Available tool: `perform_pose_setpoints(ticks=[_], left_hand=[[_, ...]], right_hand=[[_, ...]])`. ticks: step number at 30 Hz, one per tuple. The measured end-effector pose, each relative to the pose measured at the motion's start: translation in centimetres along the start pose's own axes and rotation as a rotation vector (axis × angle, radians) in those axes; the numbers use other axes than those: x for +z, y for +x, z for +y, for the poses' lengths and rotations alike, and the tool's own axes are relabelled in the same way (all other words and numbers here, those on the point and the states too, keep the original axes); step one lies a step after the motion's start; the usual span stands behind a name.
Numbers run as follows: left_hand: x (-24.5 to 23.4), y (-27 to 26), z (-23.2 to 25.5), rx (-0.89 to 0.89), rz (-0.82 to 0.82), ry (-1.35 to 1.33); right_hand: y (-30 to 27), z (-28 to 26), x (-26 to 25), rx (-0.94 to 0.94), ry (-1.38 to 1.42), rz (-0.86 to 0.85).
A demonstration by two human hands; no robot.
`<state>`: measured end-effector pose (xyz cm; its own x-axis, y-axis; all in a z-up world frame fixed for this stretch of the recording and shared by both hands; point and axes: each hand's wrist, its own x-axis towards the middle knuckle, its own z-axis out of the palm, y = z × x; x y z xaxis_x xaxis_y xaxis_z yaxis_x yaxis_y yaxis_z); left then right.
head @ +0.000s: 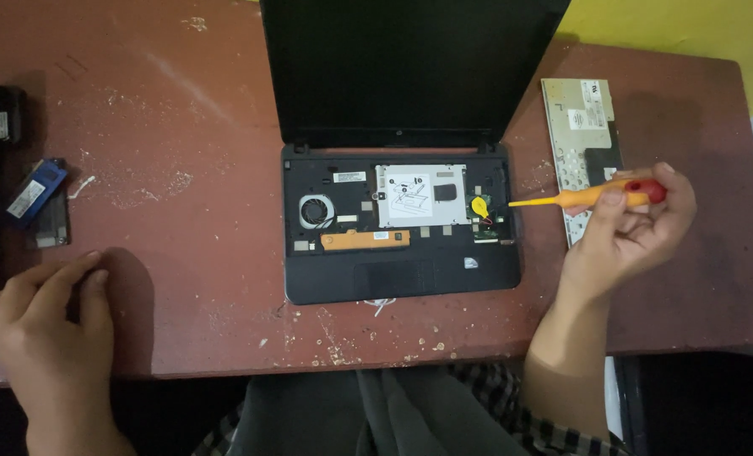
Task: Using a screwdriver and hands to manipulate internal connectors and disassemble components of a laptop on a desk.
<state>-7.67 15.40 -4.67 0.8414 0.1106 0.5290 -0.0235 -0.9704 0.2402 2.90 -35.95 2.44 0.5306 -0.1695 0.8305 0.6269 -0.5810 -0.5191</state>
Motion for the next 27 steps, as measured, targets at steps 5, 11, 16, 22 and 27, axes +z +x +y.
perform_pose_setpoints(ticks=[5, 11, 16, 22, 27], left_hand=[[0.0, 0.0, 0.0, 0.008, 0.003, 0.021], [-0.1, -0.1, 0.2, -0.013, 0.006, 0.016], [-0.3, 0.3, 0.8, -0.02, 0.039, 0.006], [-1.4, 2.6, 5.9, 0.067, 0.231, -0.11], [-0.4, 7.2, 14.0, 0.113, -0.147, -0.285]], right_hand=[[0.1, -1.1, 0.2, 0.023, -0.117, 0.003], [2.0, -5.8, 1.1, 0.011, -0.413, -0.296], [5.2, -7.6, 0.9, 0.24, -0.27, -0.507], [6.4, -5.9, 0.8, 0.33, -0.106, -0.586], [6.2, -5.9, 1.1, 0.298, -0.277, -0.497]])
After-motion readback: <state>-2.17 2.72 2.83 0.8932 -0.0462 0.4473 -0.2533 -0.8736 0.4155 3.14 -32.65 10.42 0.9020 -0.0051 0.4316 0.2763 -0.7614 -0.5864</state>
